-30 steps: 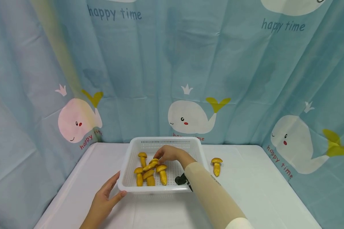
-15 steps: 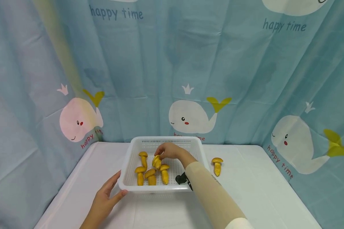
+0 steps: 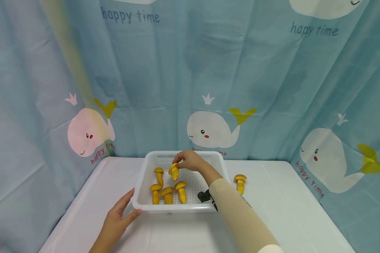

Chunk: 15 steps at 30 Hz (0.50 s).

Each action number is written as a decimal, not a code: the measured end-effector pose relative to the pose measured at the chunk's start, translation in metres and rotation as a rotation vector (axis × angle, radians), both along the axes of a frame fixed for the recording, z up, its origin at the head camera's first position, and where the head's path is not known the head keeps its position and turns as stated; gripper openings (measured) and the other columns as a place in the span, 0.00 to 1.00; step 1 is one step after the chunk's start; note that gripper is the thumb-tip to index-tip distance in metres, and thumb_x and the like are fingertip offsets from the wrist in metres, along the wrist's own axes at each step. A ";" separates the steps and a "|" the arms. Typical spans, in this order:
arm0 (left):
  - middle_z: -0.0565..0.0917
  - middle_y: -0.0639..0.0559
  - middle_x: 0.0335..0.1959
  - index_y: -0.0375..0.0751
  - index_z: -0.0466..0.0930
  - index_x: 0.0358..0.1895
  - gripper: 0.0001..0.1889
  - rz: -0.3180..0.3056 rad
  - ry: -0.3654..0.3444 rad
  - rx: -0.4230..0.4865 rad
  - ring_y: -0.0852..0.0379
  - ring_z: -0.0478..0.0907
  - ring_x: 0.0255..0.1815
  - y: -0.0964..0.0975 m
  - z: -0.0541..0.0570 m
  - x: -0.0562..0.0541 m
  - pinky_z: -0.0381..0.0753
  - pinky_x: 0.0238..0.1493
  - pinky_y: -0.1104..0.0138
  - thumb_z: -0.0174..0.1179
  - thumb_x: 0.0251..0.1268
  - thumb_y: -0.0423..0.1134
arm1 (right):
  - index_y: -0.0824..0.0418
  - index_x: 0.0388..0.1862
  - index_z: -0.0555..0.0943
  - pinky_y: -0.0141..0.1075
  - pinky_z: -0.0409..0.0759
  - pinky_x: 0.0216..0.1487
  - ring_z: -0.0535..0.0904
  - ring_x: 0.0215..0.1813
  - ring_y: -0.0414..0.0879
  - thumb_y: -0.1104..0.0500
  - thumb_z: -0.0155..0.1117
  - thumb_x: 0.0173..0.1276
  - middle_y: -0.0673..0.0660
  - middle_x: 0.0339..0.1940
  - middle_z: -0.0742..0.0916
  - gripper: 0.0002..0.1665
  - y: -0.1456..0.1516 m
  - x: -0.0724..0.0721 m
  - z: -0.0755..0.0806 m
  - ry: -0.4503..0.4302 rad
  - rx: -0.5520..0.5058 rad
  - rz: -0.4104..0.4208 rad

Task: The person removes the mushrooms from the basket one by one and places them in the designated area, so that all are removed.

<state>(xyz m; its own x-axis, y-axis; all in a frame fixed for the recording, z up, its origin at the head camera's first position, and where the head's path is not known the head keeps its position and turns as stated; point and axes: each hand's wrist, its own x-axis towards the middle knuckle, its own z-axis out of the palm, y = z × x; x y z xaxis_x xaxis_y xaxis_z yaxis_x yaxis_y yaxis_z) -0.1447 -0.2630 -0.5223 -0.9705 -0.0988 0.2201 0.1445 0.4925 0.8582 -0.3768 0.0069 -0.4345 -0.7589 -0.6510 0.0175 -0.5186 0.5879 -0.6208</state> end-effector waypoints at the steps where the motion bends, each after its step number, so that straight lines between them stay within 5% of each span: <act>1: 0.66 0.57 0.78 0.64 0.64 0.78 0.40 0.000 0.003 -0.001 0.57 0.60 0.79 0.000 0.001 0.000 0.64 0.73 0.39 0.72 0.63 0.52 | 0.49 0.47 0.89 0.33 0.85 0.53 0.82 0.55 0.44 0.60 0.70 0.72 0.44 0.48 0.89 0.09 0.001 0.001 0.002 0.013 -0.003 -0.002; 4: 0.66 0.56 0.78 0.63 0.64 0.78 0.40 0.001 -0.003 -0.009 0.47 0.61 0.79 0.000 0.002 0.001 0.64 0.73 0.39 0.72 0.63 0.52 | 0.48 0.49 0.89 0.33 0.84 0.51 0.82 0.53 0.43 0.58 0.69 0.72 0.43 0.48 0.89 0.09 0.006 0.002 0.008 0.062 0.003 -0.014; 15: 0.65 0.50 0.79 0.57 0.64 0.79 0.42 0.012 -0.015 -0.002 0.37 0.59 0.79 0.002 0.004 0.001 0.61 0.70 0.30 0.72 0.63 0.53 | 0.43 0.48 0.89 0.34 0.80 0.37 0.76 0.39 0.44 0.55 0.70 0.72 0.39 0.44 0.89 0.09 0.027 0.014 0.029 0.128 -0.042 -0.082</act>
